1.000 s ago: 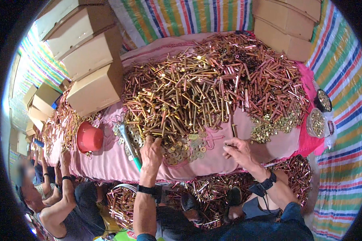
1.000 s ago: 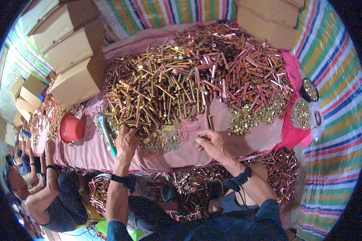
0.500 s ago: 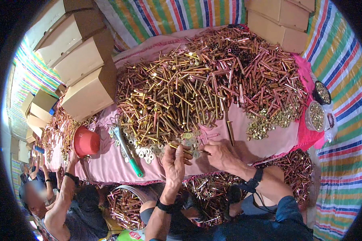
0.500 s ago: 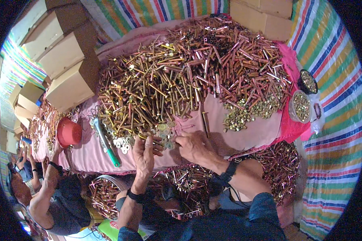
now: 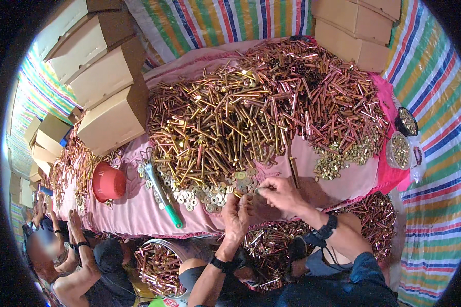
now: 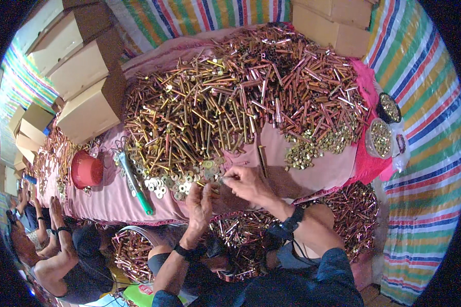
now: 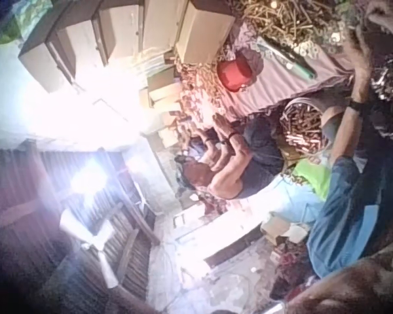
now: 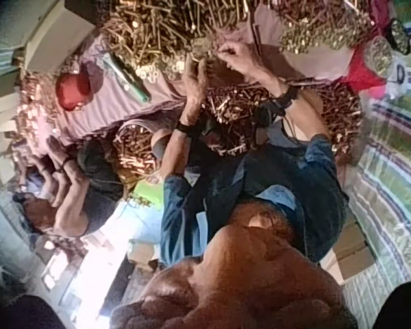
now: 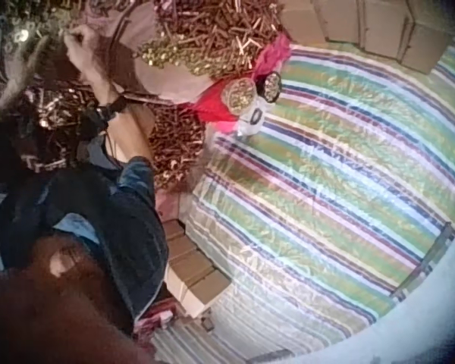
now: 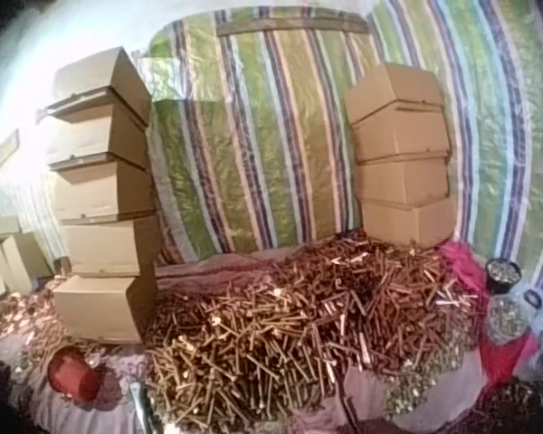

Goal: Assembling small brass-colored hardware components by hand at a workshop table.

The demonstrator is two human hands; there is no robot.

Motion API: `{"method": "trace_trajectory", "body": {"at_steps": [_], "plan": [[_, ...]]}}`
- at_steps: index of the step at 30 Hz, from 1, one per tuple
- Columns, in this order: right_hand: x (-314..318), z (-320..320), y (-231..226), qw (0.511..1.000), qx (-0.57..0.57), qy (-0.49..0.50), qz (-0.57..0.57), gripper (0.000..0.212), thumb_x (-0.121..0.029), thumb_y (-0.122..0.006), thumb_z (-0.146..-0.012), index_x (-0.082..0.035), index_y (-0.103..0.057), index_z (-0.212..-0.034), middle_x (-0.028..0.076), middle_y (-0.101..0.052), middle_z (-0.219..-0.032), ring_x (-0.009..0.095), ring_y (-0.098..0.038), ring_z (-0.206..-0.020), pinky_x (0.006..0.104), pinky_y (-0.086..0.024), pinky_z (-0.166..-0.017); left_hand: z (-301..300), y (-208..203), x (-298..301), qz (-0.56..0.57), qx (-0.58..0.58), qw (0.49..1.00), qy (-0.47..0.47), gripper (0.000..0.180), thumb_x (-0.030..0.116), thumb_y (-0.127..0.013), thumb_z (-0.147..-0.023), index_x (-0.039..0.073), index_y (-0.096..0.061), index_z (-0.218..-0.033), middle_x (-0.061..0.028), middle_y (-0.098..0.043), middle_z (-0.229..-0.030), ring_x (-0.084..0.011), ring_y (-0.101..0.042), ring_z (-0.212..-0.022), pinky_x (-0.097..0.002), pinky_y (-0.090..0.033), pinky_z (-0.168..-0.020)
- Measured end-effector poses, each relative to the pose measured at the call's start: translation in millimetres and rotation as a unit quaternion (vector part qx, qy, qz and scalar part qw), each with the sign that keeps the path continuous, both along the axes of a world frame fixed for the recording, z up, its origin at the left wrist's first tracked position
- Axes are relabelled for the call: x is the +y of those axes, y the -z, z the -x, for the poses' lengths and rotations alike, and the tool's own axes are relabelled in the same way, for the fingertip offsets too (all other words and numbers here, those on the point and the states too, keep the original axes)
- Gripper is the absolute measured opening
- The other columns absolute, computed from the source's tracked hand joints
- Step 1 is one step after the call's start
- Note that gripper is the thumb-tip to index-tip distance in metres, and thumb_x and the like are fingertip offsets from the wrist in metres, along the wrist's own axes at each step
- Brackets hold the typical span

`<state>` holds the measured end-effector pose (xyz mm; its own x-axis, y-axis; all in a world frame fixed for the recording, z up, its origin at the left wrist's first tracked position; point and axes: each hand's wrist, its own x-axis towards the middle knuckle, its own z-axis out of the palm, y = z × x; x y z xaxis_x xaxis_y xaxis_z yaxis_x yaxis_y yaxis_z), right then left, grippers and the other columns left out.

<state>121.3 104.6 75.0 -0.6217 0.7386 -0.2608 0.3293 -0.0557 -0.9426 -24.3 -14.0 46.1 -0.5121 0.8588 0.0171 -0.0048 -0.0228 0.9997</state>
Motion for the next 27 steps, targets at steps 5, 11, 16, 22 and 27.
{"method": "trace_trajectory", "body": {"at_steps": [5, 11, 16, 22, 27], "plan": [[4, -11, -26, 0.984, 0.118, 0.01, 0.134, 0.019, -0.022, -0.069, -0.098, -0.003, -0.07, -0.095, 0.002, -0.066, -0.074, 0.008, -0.062, -0.06, 0.026, -0.051, -0.052, -21, 13, 9, -0.034, 0.145, 0.989, 0.019, 0.007, 0.006, -0.064, -0.1, 0.002, -0.059, -0.102, -0.0068, -0.055, -0.073, -0.0125, -0.05, -0.063, -0.0291, -0.046, -0.058], [-3, -11, -20, 0.998, 0.032, -0.049, 0.037, 0.019, -0.021, -0.069, -0.098, -0.002, -0.07, -0.098, 0.001, -0.065, -0.073, 0.008, -0.061, -0.06, 0.0255, -0.05, -0.053, -25, 38, 5, -0.052, 0.152, 0.986, 0.053, 0.012, 0.006, -0.066, -0.097, 0.002, -0.059, -0.105, -0.0123, -0.058, -0.07, -0.0189, -0.055, -0.06, -0.035, -0.048, -0.057], [12, -28, -14, 0.999, 0.009, 0.035, -0.009, 0.025, -0.027, -0.07, -0.095, -0.003, -0.075, -0.101, 0.005, -0.07, -0.073, 0.013, -0.065, -0.061, 0.0323, -0.052, -0.057, -29, 32, 8, -0.012, 0.168, 0.984, 0.062, 0.011, 0.009, -0.066, -0.099, 0.002, -0.066, -0.108, -0.0146, -0.068, -0.08, -0.0202, -0.062, -0.067, -0.0341, -0.051, -0.064], [75, -85, 6, 0.909, -0.092, 0.196, -0.355, 0.017, -0.017, -0.068, -0.091, -0.007, -0.073, -0.104, 0.015, -0.074, -0.092, 0.032, -0.073, -0.084, 0.0422, -0.056, -0.074, -32, 15, 10, -0.02, 0.18, 0.983, 0.039, 0.034, 0.008, -0.064, -0.1, 0.006, -0.057, -0.133, -0.0133, -0.068, -0.086, -0.0206, -0.066, -0.072, -0.0352, -0.053, -0.065], [95, -78, 2, 0.855, -0.282, 0.149, -0.408, 0.023, -0.011, -0.059, -0.093, -0.01, -0.068, -0.114, 0.019, -0.066, -0.102, 0.041, -0.068, -0.087, 0.0513, -0.052, -0.075, -11, 28, -6, -0.017, 0.213, 0.974, 0.071, 0.061, -0.006, -0.058, -0.092, 0.011, -0.047, -0.149, -0.0123, -0.063, -0.082, -0.0276, -0.063, -0.066, -0.0377, -0.052, -0.063]]}}
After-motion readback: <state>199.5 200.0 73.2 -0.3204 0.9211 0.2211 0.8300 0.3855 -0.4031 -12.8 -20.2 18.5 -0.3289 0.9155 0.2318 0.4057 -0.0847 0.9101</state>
